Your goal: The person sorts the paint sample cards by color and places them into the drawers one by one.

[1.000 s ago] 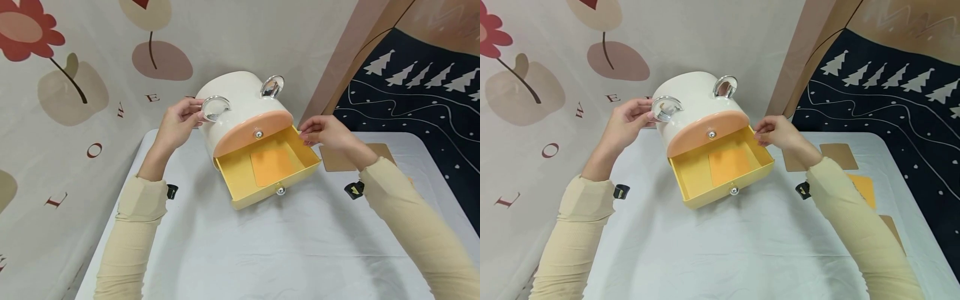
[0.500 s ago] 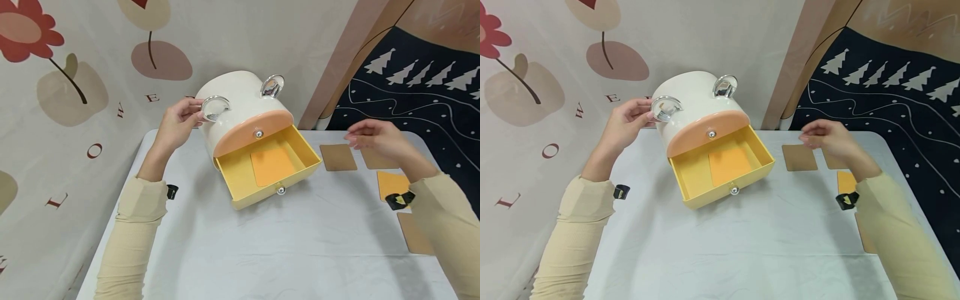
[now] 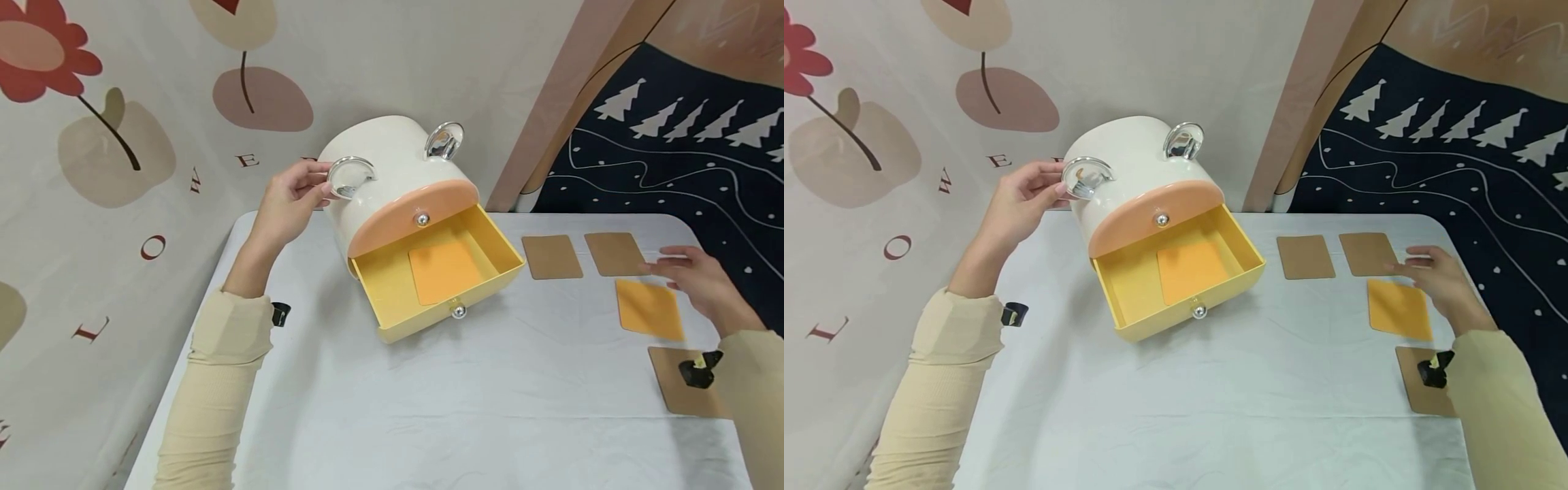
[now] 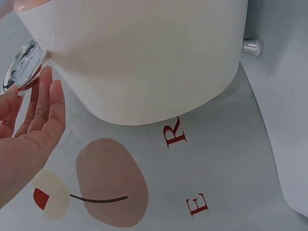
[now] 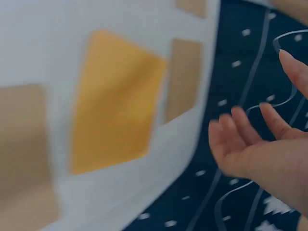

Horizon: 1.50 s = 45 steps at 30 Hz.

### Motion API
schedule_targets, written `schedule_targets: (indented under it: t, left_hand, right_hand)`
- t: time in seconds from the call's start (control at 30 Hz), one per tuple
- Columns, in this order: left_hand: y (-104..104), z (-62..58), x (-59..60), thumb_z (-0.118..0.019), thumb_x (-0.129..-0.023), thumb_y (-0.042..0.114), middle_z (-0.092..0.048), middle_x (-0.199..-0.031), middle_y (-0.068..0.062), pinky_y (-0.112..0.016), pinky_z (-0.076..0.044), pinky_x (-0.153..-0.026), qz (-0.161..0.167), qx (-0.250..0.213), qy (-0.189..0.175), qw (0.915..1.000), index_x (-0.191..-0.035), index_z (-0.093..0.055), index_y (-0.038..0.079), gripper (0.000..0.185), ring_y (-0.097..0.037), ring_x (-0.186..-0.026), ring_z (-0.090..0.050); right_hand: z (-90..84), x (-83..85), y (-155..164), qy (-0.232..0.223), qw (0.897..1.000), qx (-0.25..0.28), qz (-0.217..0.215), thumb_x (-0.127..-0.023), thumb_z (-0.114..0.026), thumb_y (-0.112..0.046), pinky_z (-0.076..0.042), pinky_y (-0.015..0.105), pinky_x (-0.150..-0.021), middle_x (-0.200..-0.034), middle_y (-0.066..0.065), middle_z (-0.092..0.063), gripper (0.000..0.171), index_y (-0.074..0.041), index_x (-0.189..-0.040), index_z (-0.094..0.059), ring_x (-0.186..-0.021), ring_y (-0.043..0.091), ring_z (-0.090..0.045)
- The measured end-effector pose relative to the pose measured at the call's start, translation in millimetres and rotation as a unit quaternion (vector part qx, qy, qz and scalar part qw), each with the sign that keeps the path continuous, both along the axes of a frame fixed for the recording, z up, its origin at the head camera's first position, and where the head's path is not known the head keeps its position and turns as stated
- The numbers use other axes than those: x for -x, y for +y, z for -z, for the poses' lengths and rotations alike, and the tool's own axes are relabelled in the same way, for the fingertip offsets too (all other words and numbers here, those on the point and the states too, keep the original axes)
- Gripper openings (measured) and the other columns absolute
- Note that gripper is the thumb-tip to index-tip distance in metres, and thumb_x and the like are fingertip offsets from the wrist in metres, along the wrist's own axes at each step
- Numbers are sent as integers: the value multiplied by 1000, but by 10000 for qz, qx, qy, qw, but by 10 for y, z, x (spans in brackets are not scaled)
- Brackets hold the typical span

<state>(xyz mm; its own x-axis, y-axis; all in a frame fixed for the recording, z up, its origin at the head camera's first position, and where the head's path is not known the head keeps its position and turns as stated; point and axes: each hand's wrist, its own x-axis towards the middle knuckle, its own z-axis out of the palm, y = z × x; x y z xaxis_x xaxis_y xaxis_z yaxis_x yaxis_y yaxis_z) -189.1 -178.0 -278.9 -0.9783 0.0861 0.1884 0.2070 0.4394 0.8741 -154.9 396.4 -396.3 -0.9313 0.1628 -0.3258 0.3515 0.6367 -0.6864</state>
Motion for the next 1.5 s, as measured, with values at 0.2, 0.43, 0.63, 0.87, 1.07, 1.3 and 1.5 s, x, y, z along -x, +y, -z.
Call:
schedule_targets:
  t: [0.2, 0.43, 0.63, 0.87, 1.07, 1.3, 1.5]
  left_hand:
    - [-3, -3, 0, -54, -91, 4, -59, -112, -19, -30, -53, -79, 27, -34, 21, 10000, -118, -56, 0, 28, -14, -87, -62]
    - [-4, -4, -3, -54, -91, 3, -59, -111, -19, -29, -53, -78, 37, -71, 48, 10000, -118, -56, -1, 28, -12, -85, -62]
    - [-4, -2, 4, -54, -91, 3, -59, -112, -18, -30, -53, -79, 30, -58, 9, 10000, -118, -56, 0, 28, -14, -86, -62]
    - [-4, 2, 9, -54, -91, 4, -59, -112, -18, -30, -53, -79, 26, -51, -16, 10000, -118, -56, 0, 28, -14, -87, -62]
    - [-5, 1, 2, -54, -91, 4, -59, -112, -19, -29, -53, -79, 31, -75, -25, 10000, -119, -56, 0, 28, -12, -86, -62]
    - [-4, -2, 3, -55, -90, 4, -59, -112, -18, -30, -53, -80, 17, -92, -24, 10000, -118, -56, 0, 28, -13, -86, -62]
    - [-11, 3, 5, -54, -91, 3, -59, -112, -18, -27, -53, -78, 16, -45, -19, 10000, -118, -56, 1, 28, -14, -86, -62]
  right_hand:
    - [719, -52, 498, -490, 9975, -276, 435, -78, -59, -59, -21, 70, -93, -142, 37, 2, 108, 3, -143, 1, -121, 56, -13]
    - [707, -225, 264, -1139, 9884, -599, 803, -77, -60, -60, -20, 70, -94, -138, 40, 4, 111, 4, -142, 2, -120, 57, -8]
    - [480, -335, -62, -1491, 9807, -896, 891, -78, -60, -56, -16, 74, -92, -131, 46, 4, 111, 9, -138, 6, -119, 62, 0]
    - [532, -337, -141, -1553, 9751, -1083, 1155, -78, -64, -49, -25, 70, -90, -128, 44, -5, 109, 8, -139, 6, -111, 57, -10]
    - [560, -323, -171, -1396, 9779, -1149, 1051, -79, -64, -41, -17, 70, -90, -123, 44, -9, 103, 14, -137, 2, -109, 56, -10]
    - [527, -312, -203, -1388, 9793, -1125, 952, -78, -63, -37, -18, 71, -89, -121, 44, -10, 102, 15, -136, 3, -108, 57, -11]
    - [512, -309, -219, -1466, 9782, -1145, 926, -79, -63, -37, -18, 71, -89, -121, 45, -9, 102, 16, -135, 4, -109, 57, -10]
